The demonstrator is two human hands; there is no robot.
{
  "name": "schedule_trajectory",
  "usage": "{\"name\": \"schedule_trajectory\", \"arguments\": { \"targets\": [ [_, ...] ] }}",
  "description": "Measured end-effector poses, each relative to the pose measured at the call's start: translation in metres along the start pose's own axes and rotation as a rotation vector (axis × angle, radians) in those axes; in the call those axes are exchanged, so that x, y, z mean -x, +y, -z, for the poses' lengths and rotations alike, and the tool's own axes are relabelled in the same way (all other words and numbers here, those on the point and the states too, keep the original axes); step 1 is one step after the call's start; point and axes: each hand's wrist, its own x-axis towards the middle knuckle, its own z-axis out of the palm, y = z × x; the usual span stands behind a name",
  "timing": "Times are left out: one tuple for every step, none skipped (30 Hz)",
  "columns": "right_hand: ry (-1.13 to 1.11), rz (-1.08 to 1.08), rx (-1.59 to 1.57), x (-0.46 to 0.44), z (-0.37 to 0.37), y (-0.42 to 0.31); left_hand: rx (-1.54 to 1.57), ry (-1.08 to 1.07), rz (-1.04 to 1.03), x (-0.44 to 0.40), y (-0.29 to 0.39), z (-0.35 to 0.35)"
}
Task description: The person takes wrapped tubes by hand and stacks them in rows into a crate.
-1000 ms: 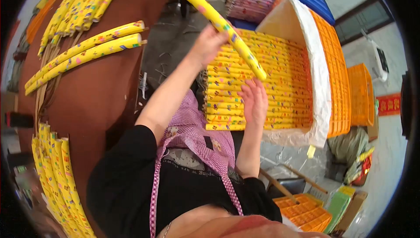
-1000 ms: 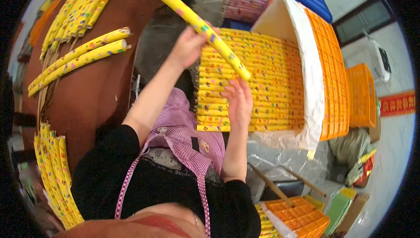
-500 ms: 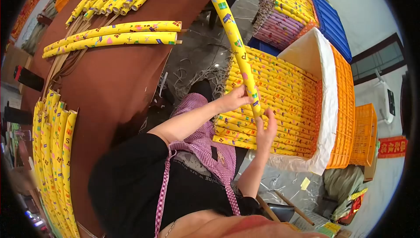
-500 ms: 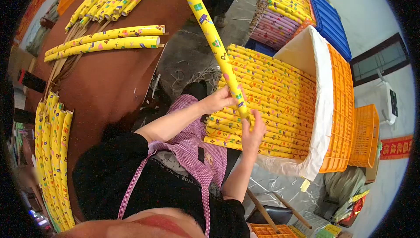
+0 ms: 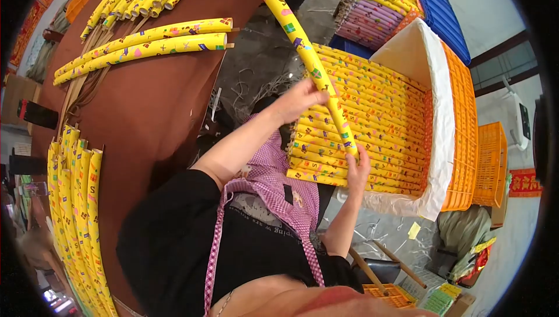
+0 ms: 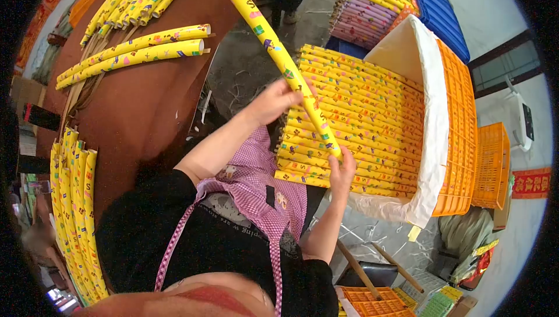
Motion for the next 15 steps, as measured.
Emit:
{"name": "schedule_trajectory", "arguments": {
  "targets": [
    [0.011,0.007,0.024,-0.001,0.003,0.003,-0.053,0.023,-0.032,-0.003,0.007,0.006],
    [0.023,0.013,0.048,-0.002,0.007,0.006,-0.037,0.113,-0.02,-0.006,0.013,0.011],
    [0.042,-0.028,-0.006,-0.004,0.008,0.02,-0.045,0.136,-0.051,-0.008,0.02,0.017],
    [0.039,-0.042,-0.007,-0.005,0.011,0.02,-0.052,0.16,-0.08,-0.01,0.028,0.022],
    [0.091,0.018,0.056,-0.007,0.015,0.02,-0.03,0.203,-0.102,-0.012,0.034,0.026],
    [0.144,0.075,0.121,-0.009,0.018,0.02,-0.006,0.244,-0.121,-0.013,0.041,0.028],
    [0.144,0.05,0.126,-0.012,0.023,0.023,0.02,0.259,-0.099,-0.012,0.05,0.029],
    [0.153,0.065,0.159,-0.016,0.027,0.028,0.068,0.245,-0.085,-0.011,0.051,0.03],
    [0.166,0.081,0.193,-0.021,0.029,0.03,0.076,0.246,-0.079,-0.009,0.054,0.026],
    [0.237,0.145,0.296,-0.025,0.03,0.022,0.086,0.246,-0.07,-0.008,0.056,0.023],
    [0.306,0.207,0.402,-0.027,0.032,0.013,0.108,0.269,-0.096,-0.007,0.051,0.022],
    [0.314,0.177,0.415,-0.029,0.033,0.007,0.149,0.274,-0.121,-0.005,0.048,0.016],
    [0.426,0.279,0.552,-0.032,0.033,0.003,0.155,0.256,-0.12,-0.004,0.045,0.013],
    [0.532,0.381,0.692,-0.032,0.032,0.002,0.16,0.238,-0.118,-0.003,0.043,0.012],
    [0.537,0.358,0.706,-0.03,0.03,0.005,0.182,0.212,-0.113,-0.002,0.04,0.011]
  ]
}}
